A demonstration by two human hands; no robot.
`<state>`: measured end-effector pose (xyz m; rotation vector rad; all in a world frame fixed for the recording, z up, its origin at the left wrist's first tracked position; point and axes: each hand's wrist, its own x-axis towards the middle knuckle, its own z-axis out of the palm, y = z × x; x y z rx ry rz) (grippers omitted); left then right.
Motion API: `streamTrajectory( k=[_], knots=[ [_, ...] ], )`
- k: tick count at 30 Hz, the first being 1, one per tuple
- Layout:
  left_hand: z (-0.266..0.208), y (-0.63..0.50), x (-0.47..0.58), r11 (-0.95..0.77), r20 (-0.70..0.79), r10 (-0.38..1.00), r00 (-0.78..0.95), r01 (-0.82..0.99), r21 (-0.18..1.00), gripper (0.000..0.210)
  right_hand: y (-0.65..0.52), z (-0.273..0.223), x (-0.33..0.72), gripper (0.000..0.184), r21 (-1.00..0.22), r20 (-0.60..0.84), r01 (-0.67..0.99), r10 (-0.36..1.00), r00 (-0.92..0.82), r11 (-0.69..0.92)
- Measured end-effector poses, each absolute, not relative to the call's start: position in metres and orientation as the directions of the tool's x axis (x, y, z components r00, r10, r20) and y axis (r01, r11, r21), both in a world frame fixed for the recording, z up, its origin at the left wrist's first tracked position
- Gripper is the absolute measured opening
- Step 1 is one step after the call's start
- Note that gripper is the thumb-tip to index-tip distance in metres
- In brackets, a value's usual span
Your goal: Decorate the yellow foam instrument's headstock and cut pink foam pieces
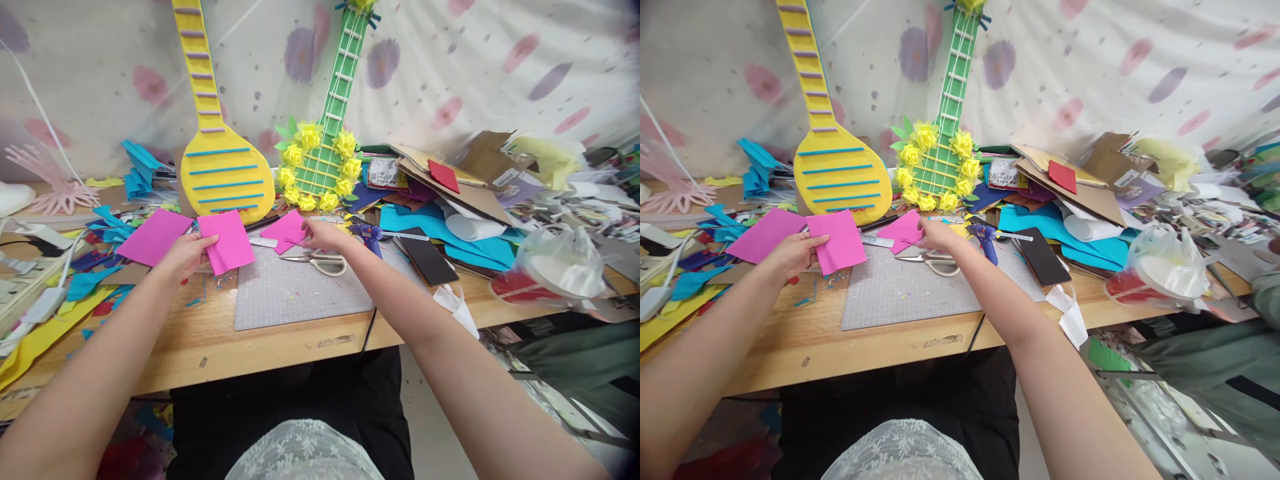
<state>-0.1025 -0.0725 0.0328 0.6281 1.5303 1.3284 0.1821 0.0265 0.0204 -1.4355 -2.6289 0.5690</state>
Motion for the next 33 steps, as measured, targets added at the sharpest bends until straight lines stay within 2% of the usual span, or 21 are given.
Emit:
streamTrajectory(
  k=[4,6,8,10,11,12,14,16,18,20,24,28,33],
  knots=[
    [0.030,-0.074,-0.100,0.275,-0.333,0.866,-0.374,-0.202,0.940,0.012,0.022,0.020,0.174,0.047,-0.069,-0.138,0.808,0.796,-0.589,0.586],
    [0.028,-0.075,-0.100,0.276,-0.329,0.876,-0.353,-0.191,0.942,0.011,0.022,0.018,0.170,0.041,-0.004,-0.138,0.799,0.791,-0.596,0.601],
    [0.027,-0.077,-0.102,0.271,-0.325,0.881,-0.343,-0.196,0.942,0.012,0.024,0.015,0.170,0.036,0.010,-0.126,0.796,0.791,-0.599,0.605],
    [0.029,-0.079,-0.107,0.257,-0.323,0.877,-0.357,-0.221,0.941,0.013,0.028,0.014,0.173,0.032,-0.051,-0.111,0.804,0.797,-0.594,0.592],
    [0.030,-0.079,-0.111,0.248,-0.322,0.872,-0.369,-0.234,0.940,0.013,0.029,0.015,0.175,0.030,-0.120,-0.094,0.813,0.808,-0.581,0.570],
    [0.033,-0.079,-0.115,0.239,-0.322,0.866,-0.384,-0.247,0.939,0.013,0.030,0.017,0.176,0.028,-0.220,-0.071,0.819,0.828,-0.556,0.530],
    [0.040,-0.078,-0.124,0.207,-0.308,0.855,-0.416,-0.272,0.940,0.015,0.031,0.023,0.174,0.023,-0.503,-0.023,0.775,0.890,-0.455,0.383],
    [0.050,-0.077,-0.133,0.134,-0.267,0.845,-0.463,-0.299,0.945,0.019,0.028,0.031,0.164,0.020,-0.792,-0.024,0.582,0.943,-0.332,0.185],
    [0.060,-0.075,-0.141,0.047,-0.209,0.836,-0.508,-0.312,0.949,0.025,0.022,0.036,0.145,0.021,-0.956,-0.068,0.291,0.951,-0.302,0.025],
    [0.068,-0.073,-0.146,-0.010,-0.172,0.822,-0.544,-0.315,0.949,0.030,0.013,0.035,0.118,0.025,-0.986,-0.137,0.133,0.927,-0.350,-0.096],
    [0.073,-0.074,-0.144,-0.032,-0.171,0.825,-0.538,-0.347,0.937,0.035,-0.014,0.022,0.049,0.024,-0.970,-0.209,0.001,0.827,-0.523,-0.244],
    [0.065,-0.079,-0.134,0.020,-0.215,0.854,-0.474,-0.384,0.923,0.036,-0.032,0.011,0.001,0.014,-0.976,-0.172,0.004,0.752,-0.636,-0.219],
    [0.053,-0.084,-0.129,0.151,-0.320,0.842,-0.434,-0.380,0.912,0.027,-0.020,0.012,0.022,0.012,-0.985,-0.150,0.012,0.812,-0.564,-0.174]
  ],
)
